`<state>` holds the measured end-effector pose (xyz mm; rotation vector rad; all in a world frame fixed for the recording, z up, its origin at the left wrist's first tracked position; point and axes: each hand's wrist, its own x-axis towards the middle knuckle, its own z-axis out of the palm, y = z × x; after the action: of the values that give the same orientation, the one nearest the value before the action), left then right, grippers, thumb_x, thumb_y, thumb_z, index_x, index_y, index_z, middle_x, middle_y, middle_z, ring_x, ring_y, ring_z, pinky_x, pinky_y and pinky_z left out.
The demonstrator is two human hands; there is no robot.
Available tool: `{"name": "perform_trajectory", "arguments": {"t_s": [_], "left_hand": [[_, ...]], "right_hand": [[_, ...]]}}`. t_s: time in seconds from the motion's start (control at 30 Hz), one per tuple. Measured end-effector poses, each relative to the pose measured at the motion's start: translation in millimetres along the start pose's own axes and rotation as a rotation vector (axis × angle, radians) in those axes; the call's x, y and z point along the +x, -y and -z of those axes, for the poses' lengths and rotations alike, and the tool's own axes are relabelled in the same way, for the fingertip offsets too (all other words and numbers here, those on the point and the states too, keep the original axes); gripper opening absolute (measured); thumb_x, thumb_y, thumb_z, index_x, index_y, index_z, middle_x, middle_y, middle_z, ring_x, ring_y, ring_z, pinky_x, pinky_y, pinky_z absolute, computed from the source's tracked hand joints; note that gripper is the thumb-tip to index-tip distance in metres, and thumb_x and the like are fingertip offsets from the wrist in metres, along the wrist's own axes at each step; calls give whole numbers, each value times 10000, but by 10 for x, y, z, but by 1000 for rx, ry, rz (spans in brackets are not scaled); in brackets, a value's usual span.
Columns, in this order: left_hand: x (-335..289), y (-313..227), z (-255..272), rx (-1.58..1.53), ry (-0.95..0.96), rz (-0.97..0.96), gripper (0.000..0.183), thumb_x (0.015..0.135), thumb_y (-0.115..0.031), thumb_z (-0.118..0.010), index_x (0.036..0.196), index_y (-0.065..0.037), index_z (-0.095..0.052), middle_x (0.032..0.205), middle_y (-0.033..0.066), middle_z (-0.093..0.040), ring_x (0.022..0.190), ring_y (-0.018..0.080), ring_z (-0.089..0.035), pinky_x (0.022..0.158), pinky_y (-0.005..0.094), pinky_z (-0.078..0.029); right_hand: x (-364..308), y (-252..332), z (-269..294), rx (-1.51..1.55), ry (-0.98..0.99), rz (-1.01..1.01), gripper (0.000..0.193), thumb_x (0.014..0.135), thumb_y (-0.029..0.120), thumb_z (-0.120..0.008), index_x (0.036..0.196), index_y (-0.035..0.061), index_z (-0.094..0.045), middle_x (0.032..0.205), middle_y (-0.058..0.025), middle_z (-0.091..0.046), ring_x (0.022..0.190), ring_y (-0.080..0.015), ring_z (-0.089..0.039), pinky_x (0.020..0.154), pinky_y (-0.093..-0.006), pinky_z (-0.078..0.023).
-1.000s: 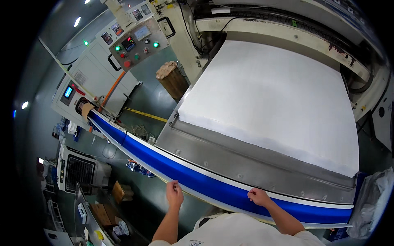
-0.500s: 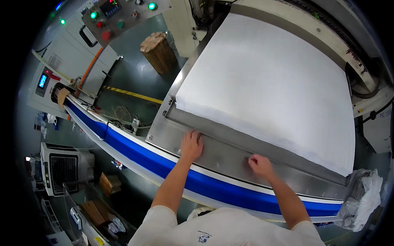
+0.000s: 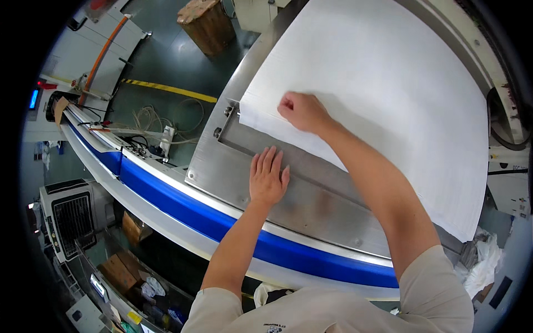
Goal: The person repeatedly picks up large white paper sheets from a stack on a metal table and places them onto a blue conveyor belt. The person uses both hands to lift and position the sheets, ensuring they are aligned before moving to the next one.
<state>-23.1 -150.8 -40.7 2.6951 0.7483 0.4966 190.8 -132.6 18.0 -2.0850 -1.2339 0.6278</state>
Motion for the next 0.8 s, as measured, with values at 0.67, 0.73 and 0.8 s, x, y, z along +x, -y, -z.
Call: {"name": "perform_trajectory", "arguments": {"t_s": [0.67, 0.73, 0.8], "left_hand": [[1052, 604, 129, 168, -352, -96, 434, 822, -170, -517, 1247, -87, -489, 1281, 115, -488, 1187, 284, -450, 996, 434, -301], [1107, 684, 110, 212, -299, -124, 426, 829, -183, -506, 1245, -93, -491, 1289, 100, -488, 1203, 272, -445, 1008, 431, -293], [1102, 738, 103, 228, -275, -142, 418, 829, -193, -509, 1236, -100, -496, 1280, 85, -498, 1202, 265, -448, 1011, 427, -292]], "right_hand": [[323, -123, -126, -150, -169, 79, 168, 763, 289, -585, 795, 147, -669, 731, -47, -667, 692, -266, -638, 655, -396, -511], [337, -145, -153, -168, -192, 93, 160, 760, 280, -613, 788, 131, -664, 710, -39, -662, 660, -232, -633, 625, -357, -508], [346, -155, -168, -174, -197, 99, 159, 759, 276, -627, 784, 123, -663, 698, -35, -659, 644, -215, -631, 611, -337, -507]]}}
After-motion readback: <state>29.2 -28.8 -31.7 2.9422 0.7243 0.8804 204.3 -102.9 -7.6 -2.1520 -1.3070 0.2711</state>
